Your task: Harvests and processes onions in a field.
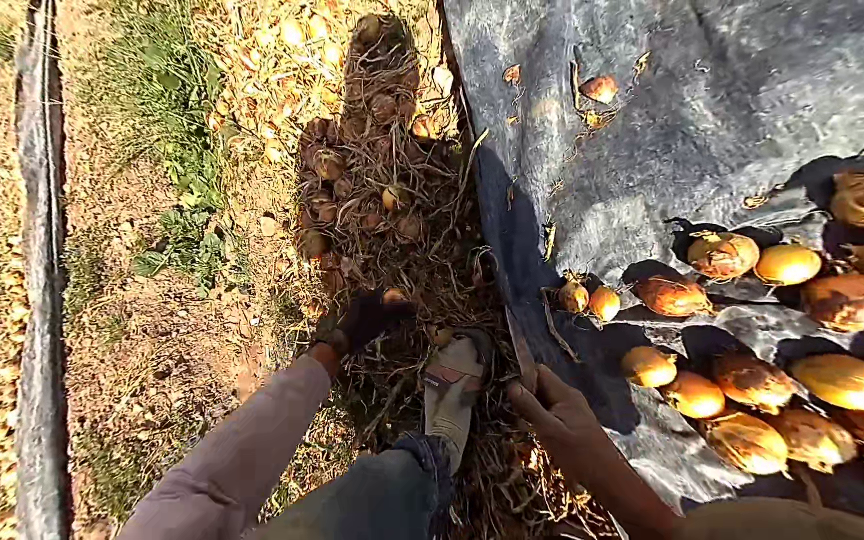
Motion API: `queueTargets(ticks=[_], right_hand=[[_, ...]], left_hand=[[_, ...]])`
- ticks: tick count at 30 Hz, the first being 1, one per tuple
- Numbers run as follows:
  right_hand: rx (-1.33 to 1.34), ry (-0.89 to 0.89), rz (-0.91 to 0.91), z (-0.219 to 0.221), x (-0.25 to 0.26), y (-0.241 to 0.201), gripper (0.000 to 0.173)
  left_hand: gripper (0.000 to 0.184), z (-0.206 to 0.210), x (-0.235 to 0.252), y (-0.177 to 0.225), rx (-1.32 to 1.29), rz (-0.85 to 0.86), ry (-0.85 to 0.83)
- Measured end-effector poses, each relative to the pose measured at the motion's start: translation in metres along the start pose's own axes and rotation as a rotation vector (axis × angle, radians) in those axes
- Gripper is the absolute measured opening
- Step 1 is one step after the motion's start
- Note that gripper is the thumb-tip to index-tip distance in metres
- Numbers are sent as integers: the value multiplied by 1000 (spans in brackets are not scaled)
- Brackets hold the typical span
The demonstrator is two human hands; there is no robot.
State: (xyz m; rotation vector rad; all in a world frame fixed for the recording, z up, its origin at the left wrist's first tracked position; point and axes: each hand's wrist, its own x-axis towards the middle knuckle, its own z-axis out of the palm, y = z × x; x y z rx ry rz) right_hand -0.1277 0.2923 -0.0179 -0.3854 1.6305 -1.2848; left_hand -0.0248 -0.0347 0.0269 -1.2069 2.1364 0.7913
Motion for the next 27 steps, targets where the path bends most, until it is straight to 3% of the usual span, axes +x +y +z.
queueTargets(ticks=[1,3,5,9,12,15,17,19,21,22,24,27], right_hand=[[-25,-7,32,-1,4,-4,51],[-41,-26,75,-5,14,-7,54],[-11,-61,44,-7,20,-5,56],[174,-145,-105,-3,24,-3,56],[171,-215,-86,3,21,-1,50],[142,-246,-41,7,17,6,51],[177,-163,31,10,17,12,52],[102,-145,109,7,22,16,59],[-5,-164,76,6,25,13,74],[3,-132,7,8,24,10,73],[40,-57,-173,16,20,6,54],[56,41,-322,12,11,11,44]], left_hand=[[48,9,-14,16,-131,71,-15],[34,23,-46,54,-295,168,-199],[26,32,-68,81,-274,232,-426],[26,21,-79,87,-273,205,-694],[29,8,-77,72,-106,238,-583],[44,-5,-68,61,345,439,-80],[41,-15,-66,60,405,570,117],[32,-17,-75,71,406,709,48],[29,5,-88,86,499,777,-134],[28,20,-93,94,524,745,-243],[28,47,-94,95,552,691,-371],[33,48,-72,85,583,579,-272]])
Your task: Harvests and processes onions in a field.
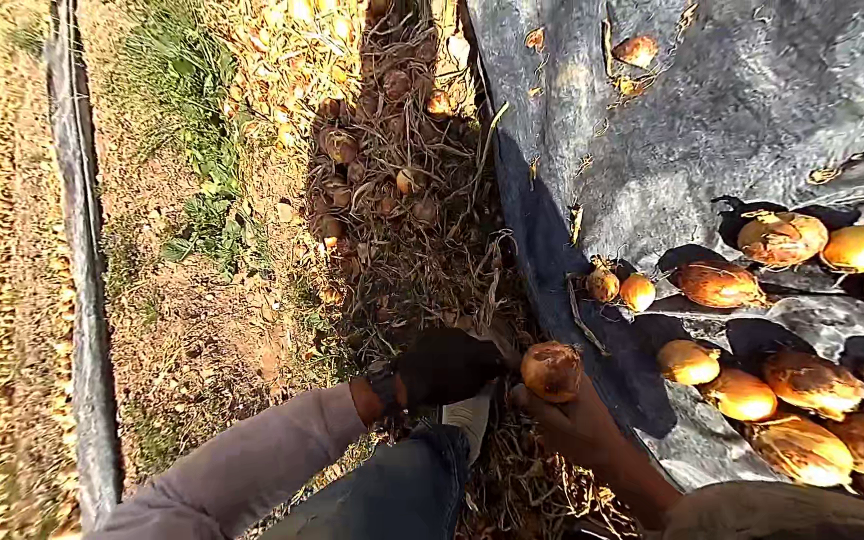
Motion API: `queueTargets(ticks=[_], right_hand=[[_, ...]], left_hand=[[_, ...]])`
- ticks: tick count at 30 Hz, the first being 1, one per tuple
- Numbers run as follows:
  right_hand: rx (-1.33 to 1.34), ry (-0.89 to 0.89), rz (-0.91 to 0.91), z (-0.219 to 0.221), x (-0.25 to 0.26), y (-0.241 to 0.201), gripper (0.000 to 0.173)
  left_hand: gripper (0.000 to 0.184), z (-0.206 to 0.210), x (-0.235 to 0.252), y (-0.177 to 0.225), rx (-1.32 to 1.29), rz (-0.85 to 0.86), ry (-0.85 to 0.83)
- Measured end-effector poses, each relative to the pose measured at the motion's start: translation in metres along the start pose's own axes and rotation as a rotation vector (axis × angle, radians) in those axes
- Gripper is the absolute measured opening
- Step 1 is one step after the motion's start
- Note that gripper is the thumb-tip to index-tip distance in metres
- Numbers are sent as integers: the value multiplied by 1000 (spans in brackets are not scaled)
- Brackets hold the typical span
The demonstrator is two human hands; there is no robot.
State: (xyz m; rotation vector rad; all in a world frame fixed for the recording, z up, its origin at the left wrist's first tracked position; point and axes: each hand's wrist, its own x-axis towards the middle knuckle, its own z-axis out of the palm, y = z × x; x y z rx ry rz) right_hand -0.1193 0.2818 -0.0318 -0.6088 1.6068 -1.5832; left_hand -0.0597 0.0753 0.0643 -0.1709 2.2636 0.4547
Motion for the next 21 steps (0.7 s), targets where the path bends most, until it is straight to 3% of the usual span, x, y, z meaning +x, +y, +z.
queueTargets(ticks=[3,5,7,9,13,18,21], right_hand=[[239,273,-7,-40,-3,1,40],[379,378,-12,-77,3,-7,49],[395,427,-58,-101,7,-15,53],[341,424,-66,-99,9,-20,51],[232,249,67,-70,2,-5,46],[200,106,245,-39,2,14,49],[161,49,259,-29,10,12,47]], left_hand=[[43,5,20,-88,29,-415,117],[47,19,21,-154,-20,-689,132],[45,47,11,-197,-88,-804,71],[58,72,3,-202,-223,-824,9],[81,89,-5,-181,-581,-874,105],[81,104,2,-212,-251,-665,43],[62,102,-9,-206,-340,-631,150]])
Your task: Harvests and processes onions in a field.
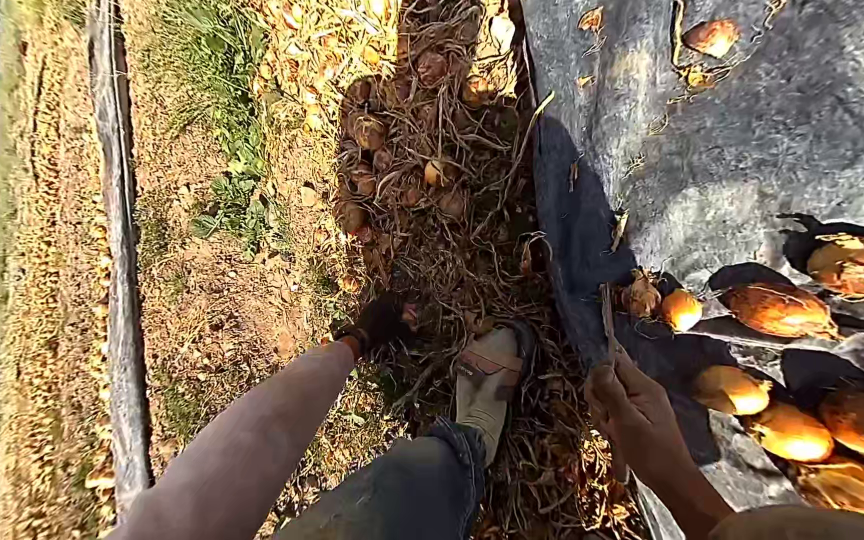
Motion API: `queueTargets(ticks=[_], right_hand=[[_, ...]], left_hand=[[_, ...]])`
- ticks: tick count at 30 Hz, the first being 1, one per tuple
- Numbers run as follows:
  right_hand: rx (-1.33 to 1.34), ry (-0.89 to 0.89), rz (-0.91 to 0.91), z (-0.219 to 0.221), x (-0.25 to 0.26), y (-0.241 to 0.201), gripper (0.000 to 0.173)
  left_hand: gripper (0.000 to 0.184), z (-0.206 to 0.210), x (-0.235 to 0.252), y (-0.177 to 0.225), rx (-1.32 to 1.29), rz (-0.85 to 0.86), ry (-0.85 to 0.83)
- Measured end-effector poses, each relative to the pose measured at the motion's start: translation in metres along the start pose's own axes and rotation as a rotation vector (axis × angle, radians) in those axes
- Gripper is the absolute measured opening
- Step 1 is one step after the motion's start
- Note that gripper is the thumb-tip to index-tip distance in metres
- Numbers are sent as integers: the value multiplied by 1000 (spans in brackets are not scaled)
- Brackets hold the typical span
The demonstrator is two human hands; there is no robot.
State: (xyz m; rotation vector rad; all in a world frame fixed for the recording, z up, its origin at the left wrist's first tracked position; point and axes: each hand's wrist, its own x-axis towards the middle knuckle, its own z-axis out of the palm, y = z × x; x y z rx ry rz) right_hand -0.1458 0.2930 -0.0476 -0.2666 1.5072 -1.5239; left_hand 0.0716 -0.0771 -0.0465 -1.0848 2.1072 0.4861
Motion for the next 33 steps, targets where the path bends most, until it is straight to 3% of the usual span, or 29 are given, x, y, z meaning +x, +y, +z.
queueTargets(ticks=[5,9,13,16,21,24,28,31,33], right_hand=[[-67,-38,16,6,8,1,49],[-112,-68,79,12,7,6,47],[-309,-164,210,17,9,0,52],[-314,-213,274,20,14,-14,56],[-359,-151,-49,37,14,-35,54],[-304,-189,-124,35,14,-35,50],[-188,-169,-76,30,12,-21,49],[-73,-107,0,27,11,-11,48],[-45,-128,-44,24,5,-5,51]], left_hand=[[87,15,-11,23,-217,75,2],[77,16,7,39,-256,44,-92],[58,-15,-19,80,-462,285,-162],[56,-43,-66,130,-667,430,-282],[44,-55,-113,178,-853,493,-484],[36,-54,-112,184,-768,557,-379],[46,-59,-110,194,-165,656,-27],[55,-52,-106,210,-31,629,26],[53,-44,-90,212,-39,537,84]])
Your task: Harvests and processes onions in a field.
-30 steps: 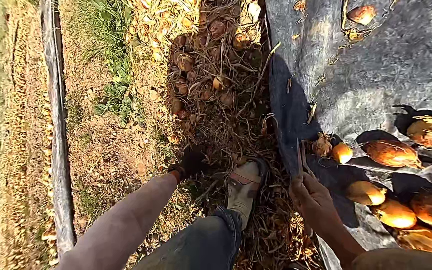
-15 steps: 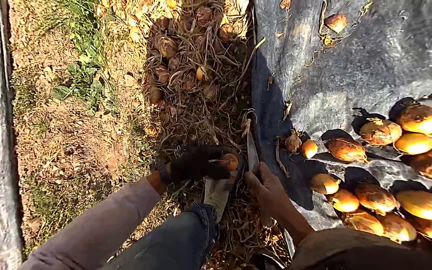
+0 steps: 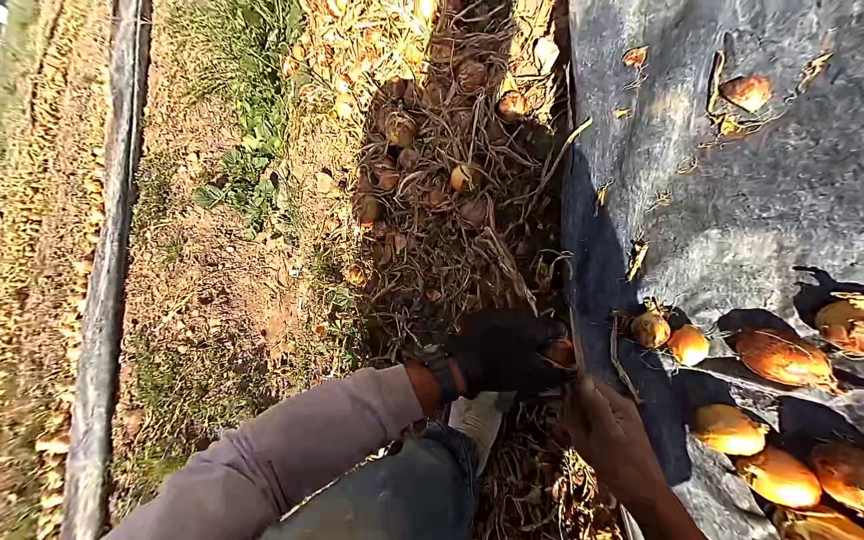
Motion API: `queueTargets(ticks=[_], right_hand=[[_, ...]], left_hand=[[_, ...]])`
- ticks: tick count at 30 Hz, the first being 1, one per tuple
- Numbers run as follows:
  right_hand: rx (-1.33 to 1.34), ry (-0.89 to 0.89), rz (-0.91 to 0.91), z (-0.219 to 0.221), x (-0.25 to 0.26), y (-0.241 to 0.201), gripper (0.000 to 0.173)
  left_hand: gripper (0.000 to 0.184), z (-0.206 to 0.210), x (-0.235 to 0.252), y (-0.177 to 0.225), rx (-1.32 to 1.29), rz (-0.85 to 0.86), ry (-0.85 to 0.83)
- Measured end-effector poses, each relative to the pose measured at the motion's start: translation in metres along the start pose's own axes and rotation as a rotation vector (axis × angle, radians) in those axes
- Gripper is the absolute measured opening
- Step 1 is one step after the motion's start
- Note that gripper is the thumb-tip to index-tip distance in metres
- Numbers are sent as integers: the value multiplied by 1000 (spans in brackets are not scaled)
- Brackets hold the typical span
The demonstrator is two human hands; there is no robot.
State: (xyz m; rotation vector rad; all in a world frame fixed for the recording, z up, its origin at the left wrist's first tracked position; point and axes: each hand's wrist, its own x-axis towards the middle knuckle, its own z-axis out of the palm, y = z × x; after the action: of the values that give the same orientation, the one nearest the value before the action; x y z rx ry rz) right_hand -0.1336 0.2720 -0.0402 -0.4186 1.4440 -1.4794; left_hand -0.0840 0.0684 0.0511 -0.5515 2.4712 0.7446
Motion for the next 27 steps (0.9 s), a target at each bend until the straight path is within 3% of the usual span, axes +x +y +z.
queueTargets(ticks=[2,4,7,9,11,12,14,16,18,20,23,25,27], right_hand=[[-23,12,-40,0,-8,4,53],[-87,138,37,1,-12,10,53],[-404,153,251,-10,-8,14,67],[-416,175,211,-12,-10,11,78],[-131,312,19,-18,-20,6,67],[28,365,-89,-26,-17,1,55],[168,383,-194,-56,-10,-12,52],[128,456,-165,-81,-9,-19,50],[41,506,-39,-87,-14,-24,38],[-47,441,47,-84,-22,-26,27],[-152,290,101,-76,-32,-25,22],[-155,242,124,-75,-34,-22,24],[-116,258,136,-72,-31,-20,23]], left_hand=[[55,-1,19,-22,-86,-139,61],[59,-14,24,-33,-186,-172,53],[50,-37,3,-8,-300,15,-146],[39,-36,13,-26,-178,111,-137],[42,-40,29,-86,-6,-5,55],[41,-45,38,-130,63,-126,162],[38,-55,42,-223,165,-443,245],[31,-52,23,-303,228,-675,165],[34,-53,-1,-343,202,-833,-112],[45,-41,-20,-360,100,-881,-210],[59,-6,-29,-378,-148,-880,-29],[52,4,-33,-355,-280,-838,23],[57,-1,-38,-311,-252,-810,-46]])
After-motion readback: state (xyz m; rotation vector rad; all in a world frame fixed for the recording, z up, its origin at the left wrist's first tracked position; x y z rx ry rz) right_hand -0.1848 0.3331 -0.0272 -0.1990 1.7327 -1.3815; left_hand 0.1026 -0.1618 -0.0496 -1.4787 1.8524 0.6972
